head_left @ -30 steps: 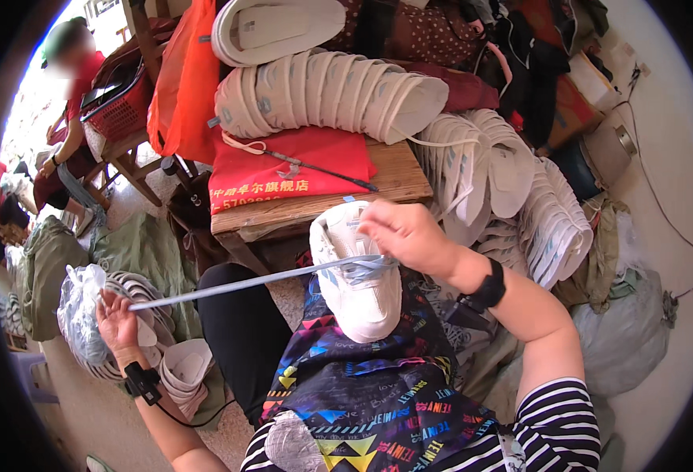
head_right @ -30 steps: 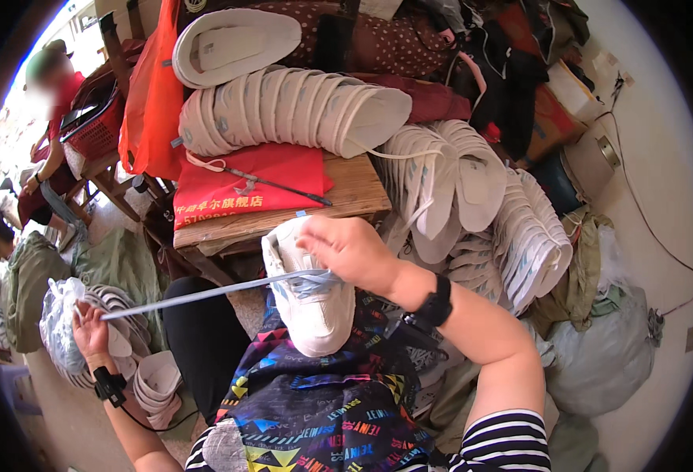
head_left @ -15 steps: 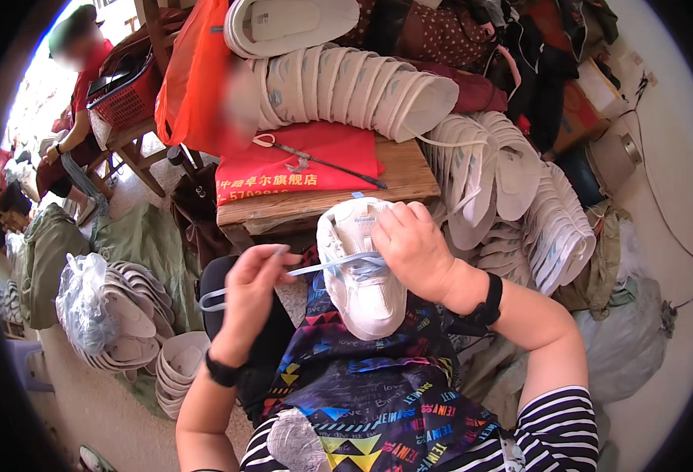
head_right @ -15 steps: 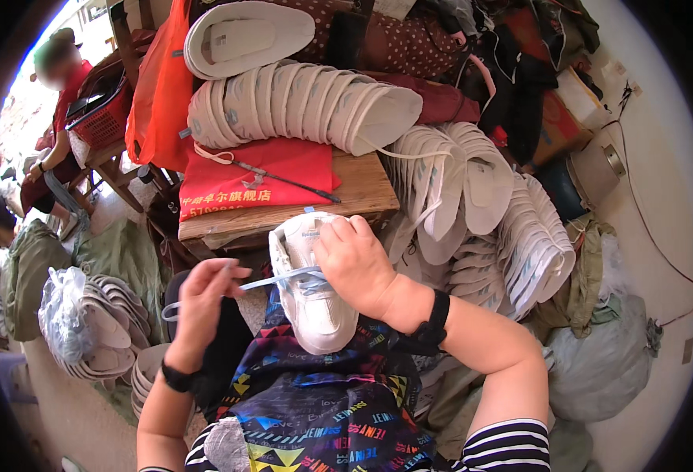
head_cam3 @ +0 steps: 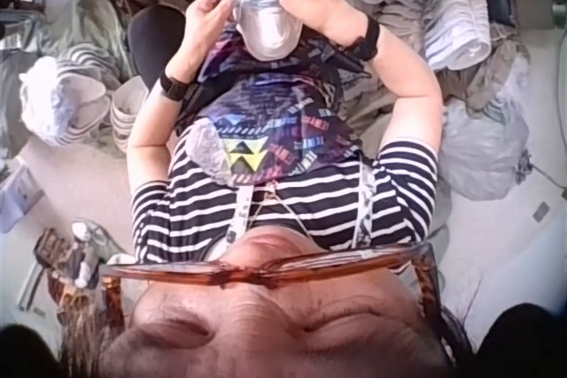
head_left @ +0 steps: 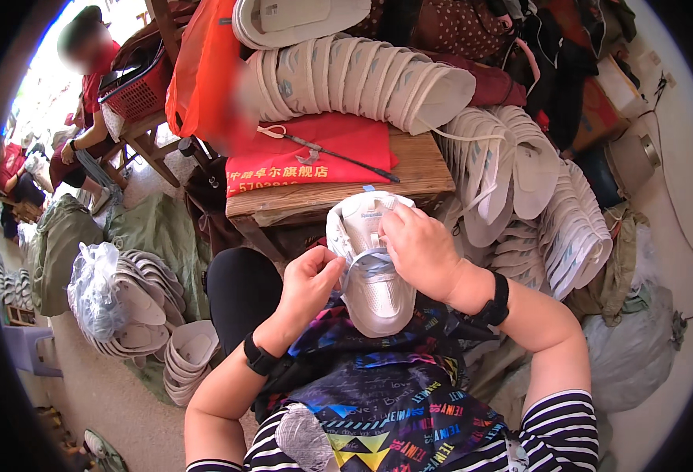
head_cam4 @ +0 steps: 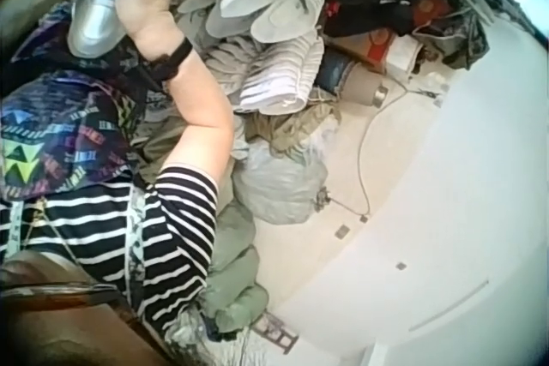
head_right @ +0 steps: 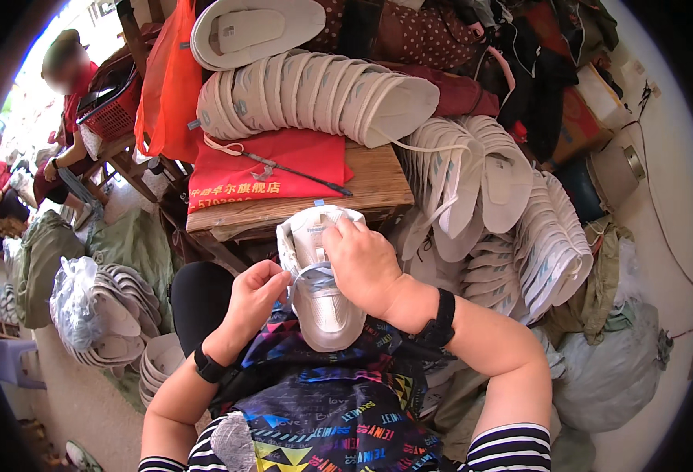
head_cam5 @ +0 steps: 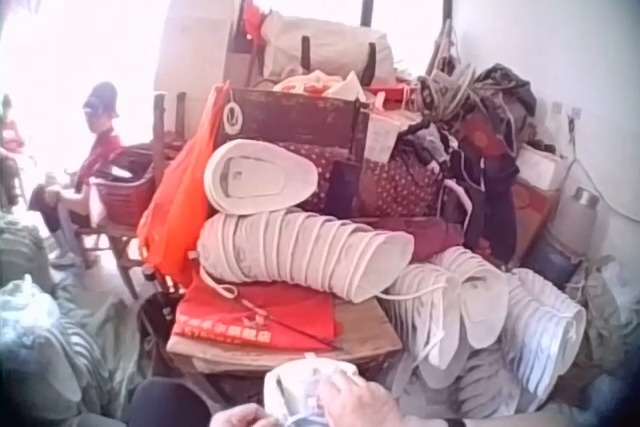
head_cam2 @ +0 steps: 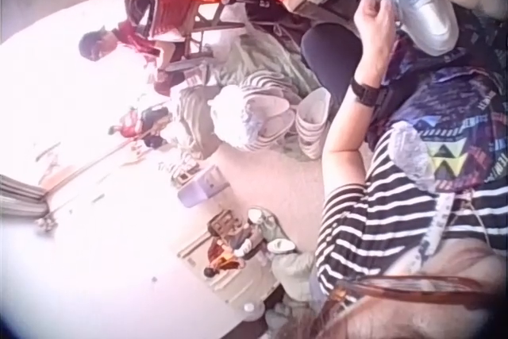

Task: Lace a white athletic shoe by threading the laces through the eyelets and pulling them tight.

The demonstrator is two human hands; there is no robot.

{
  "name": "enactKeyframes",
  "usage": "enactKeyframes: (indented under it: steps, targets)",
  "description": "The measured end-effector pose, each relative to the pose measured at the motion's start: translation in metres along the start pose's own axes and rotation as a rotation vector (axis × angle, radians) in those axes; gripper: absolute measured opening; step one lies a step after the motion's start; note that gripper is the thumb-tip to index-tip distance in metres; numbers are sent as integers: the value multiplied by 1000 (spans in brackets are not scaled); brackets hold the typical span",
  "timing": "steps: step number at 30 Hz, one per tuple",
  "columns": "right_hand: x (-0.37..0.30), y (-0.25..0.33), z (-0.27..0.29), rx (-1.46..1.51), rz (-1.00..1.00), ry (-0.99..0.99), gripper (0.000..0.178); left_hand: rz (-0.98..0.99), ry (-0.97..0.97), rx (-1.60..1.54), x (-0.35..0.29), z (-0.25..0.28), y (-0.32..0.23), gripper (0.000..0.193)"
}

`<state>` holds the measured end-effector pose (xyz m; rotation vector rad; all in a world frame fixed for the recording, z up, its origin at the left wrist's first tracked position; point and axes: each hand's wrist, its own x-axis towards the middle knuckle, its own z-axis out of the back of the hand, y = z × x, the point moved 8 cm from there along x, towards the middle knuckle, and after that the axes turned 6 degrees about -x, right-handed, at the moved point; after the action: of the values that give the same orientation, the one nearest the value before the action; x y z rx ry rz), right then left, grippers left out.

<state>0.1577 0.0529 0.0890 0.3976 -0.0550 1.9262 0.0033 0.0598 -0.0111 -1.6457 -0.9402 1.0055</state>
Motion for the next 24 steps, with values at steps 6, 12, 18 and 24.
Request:
enactKeyframes:
  steps: [6, 12, 18, 24]
  targets:
    - [3, 7, 7, -10, 56, -49, 12, 6, -34, 66, 9, -4, 1, 13]
    - [2, 5, 4, 49, 53, 58, 12, -386, 102, 864, 5, -26, -46, 11]
    - [2, 6, 0, 67, 15, 110, 15, -852, 220, 1124, -5, -37, -96, 23]
    - [9, 9, 5, -89, 34, 105, 19, -833, 369, 1233, 11, -40, -92, 15]
